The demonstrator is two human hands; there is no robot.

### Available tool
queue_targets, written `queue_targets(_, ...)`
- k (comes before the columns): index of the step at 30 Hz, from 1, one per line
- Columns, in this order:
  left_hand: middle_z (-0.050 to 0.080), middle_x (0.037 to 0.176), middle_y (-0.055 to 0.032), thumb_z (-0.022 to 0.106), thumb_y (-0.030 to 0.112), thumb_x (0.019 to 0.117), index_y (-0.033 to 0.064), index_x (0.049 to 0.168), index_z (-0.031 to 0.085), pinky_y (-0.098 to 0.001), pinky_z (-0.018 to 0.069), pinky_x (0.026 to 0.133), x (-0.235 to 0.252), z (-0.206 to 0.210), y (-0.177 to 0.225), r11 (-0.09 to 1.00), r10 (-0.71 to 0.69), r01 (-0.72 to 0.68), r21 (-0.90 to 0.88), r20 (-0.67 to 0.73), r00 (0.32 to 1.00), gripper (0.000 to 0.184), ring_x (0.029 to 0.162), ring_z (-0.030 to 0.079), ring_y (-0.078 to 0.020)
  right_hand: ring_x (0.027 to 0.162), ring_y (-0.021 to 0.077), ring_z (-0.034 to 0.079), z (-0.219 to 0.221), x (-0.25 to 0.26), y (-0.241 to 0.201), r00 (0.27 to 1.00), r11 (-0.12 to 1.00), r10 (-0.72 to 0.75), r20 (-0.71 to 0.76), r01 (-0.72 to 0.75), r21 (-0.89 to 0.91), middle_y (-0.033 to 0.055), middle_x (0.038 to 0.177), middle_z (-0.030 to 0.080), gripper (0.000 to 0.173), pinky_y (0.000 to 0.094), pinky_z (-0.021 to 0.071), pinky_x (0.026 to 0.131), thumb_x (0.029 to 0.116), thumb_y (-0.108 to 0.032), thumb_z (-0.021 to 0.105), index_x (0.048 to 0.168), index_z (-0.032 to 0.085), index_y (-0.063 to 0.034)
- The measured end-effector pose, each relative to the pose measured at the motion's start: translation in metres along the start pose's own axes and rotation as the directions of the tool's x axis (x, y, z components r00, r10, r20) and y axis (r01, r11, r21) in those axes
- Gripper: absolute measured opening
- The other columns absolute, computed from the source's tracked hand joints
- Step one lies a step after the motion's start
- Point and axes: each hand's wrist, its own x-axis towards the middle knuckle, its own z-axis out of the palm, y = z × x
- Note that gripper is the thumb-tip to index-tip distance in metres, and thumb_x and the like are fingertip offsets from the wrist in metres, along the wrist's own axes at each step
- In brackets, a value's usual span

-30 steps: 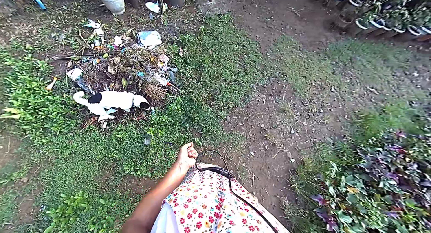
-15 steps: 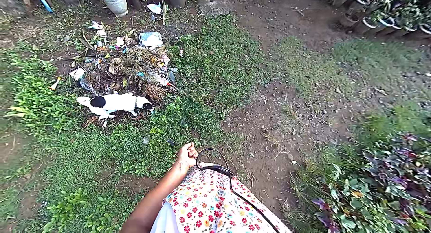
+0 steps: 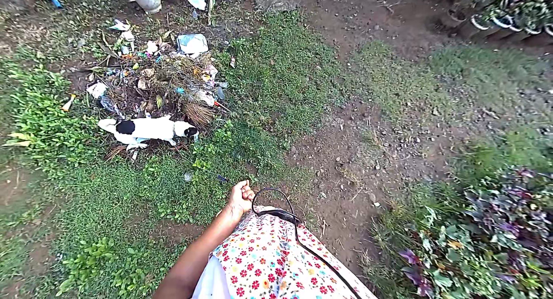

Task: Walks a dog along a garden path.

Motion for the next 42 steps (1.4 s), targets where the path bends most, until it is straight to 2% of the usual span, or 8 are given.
queue_targets(7,0.03,0.046,0.0075,0.035,0.015,0.1077,0.0138,0.079,0.043,-0.0149,0.032,0.034,0.0,-0.003,0.01,1.0,-0.003,0.003,-0.016,-0.002,1.0,0.03,0.032,0.031,-0.002,0.111,0.0286,0.063,0.004,-0.022,-0.029,1.0,0.999,-0.022,0.022,0.023,-0.046,0.0252,0.122,0.066,0.03,0.0431,0.0457,0.1,0.106,-0.013,0.055,0.126,0.063,0.0073)
queue_targets(11,0.03,0.046,0.0074,0.034,0.015,0.1079,0.0143,0.079,0.042,-0.0151,0.032,0.034,0.002,-0.005,0.013,1.0,-0.008,0.008,0.001,0.007,1.0,0.031,0.033,0.031,-0.0023,0.109,0.0286,0.065,0.009,-0.022,-0.022,0.999,0.999,-0.037,-0.019,0.037,0.005,0.0251,0.12,0.068,0.03,0.0432,0.048,0.098,0.1047,-0.013,0.058,0.127,0.063,0.0067)
queue_targets(15,0.03,0.046,0.0072,0.035,0.015,0.1078,0.0139,0.078,0.043,-0.015,0.0323,0.034,0.002,-0.003,0.013,1.0,-0.018,0.017,0.009,0.008,1.0,0.031,0.032,0.031,-0.0022,0.122,0.0279,0.059,-0.002,-0.07,-0.054,0.999,0.999,0.031,0.042,-0.032,0.016,0.0247,0.135,0.061,0.035,0.0403,0.0423,0.106,0.1069,-0.011,0.053,0.137,0.056,0.0066)
queue_targets(18,0.03,0.047,0.0072,0.035,0.015,0.1076,0.0139,0.078,0.043,-0.0149,0.0317,0.034,0.003,0.0,0.011,1.0,-0.015,0.015,0.017,-0.001,1.0,0.031,0.033,0.03,-0.0021,0.117,0.0285,0.061,-0.002,-0.08,-0.063,0.999,0.999,0.038,0.005,-0.038,-0.012,0.0263,0.13,0.063,0.031,0.0397,0.0442,0.103,0.1055,-0.007,0.054,0.131,0.059,0.009)
queue_targets(28,0.03,0.046,0.0073,0.035,0.014,0.1074,0.0141,0.076,0.042,-0.0145,0.0317,0.034,0.004,0.007,0.003,0.998,-0.033,0.033,0.054,0.007,0.999,0.032,0.032,0.03,-0.0018,0.111,0.0266,0.065,0.005,-0.008,0.0,1.0,1.0,0.003,-0.016,-0.003,0.007,0.0222,0.121,0.068,0.029,0.0431,0.0475,0.099,0.1055,-0.014,0.056,0.126,0.065,0.0042)
queue_targets(34,0.03,0.045,0.0075,0.033,0.014,0.1074,0.0143,0.077,0.042,-0.0154,0.0318,0.034,0.009,0.009,-0.006,0.995,-0.026,0.025,0.097,0.009,1.0,0.032,0.032,0.03,-0.002,0.116,0.03,0.063,0.0,0.007,0.013,1.0,0.998,-0.02,0.014,0.02,0.052,0.0255,0.127,0.065,0.033,0.0449,0.0455,0.104,0.1056,-0.013,0.055,0.132,0.061,0.0066)
queue_targets(36,0.03,0.045,0.0075,0.034,0.014,0.1071,0.0145,0.076,0.042,-0.0153,0.0319,0.034,0.01,0.012,-0.009,0.994,-0.028,0.027,0.103,0.006,1.0,0.032,0.032,0.03,-0.0021,0.11,0.0276,0.064,0.004,0.027,0.031,0.999,0.997,-0.034,-0.003,0.034,0.071,0.0235,0.122,0.067,0.031,0.0438,0.0481,0.099,0.1043,-0.013,0.057,0.128,0.063,0.0052)
queue_targets(42,0.029,0.045,0.0076,0.033,0.015,0.1076,0.0144,0.077,0.042,-0.0156,0.0324,0.034,0.01,0.02,-0.022,0.992,-0.038,0.037,0.121,0.005,0.999,0.032,0.032,0.031,-0.0023,0.113,0.025,0.062,-0.013,-0.022,-0.006,0.998,0.996,0.057,0.03,-0.059,0.061,0.0233,0.128,0.065,0.031,0.038,0.0459,0.099,0.1058,-0.009,0.054,0.132,0.06,0.0059)
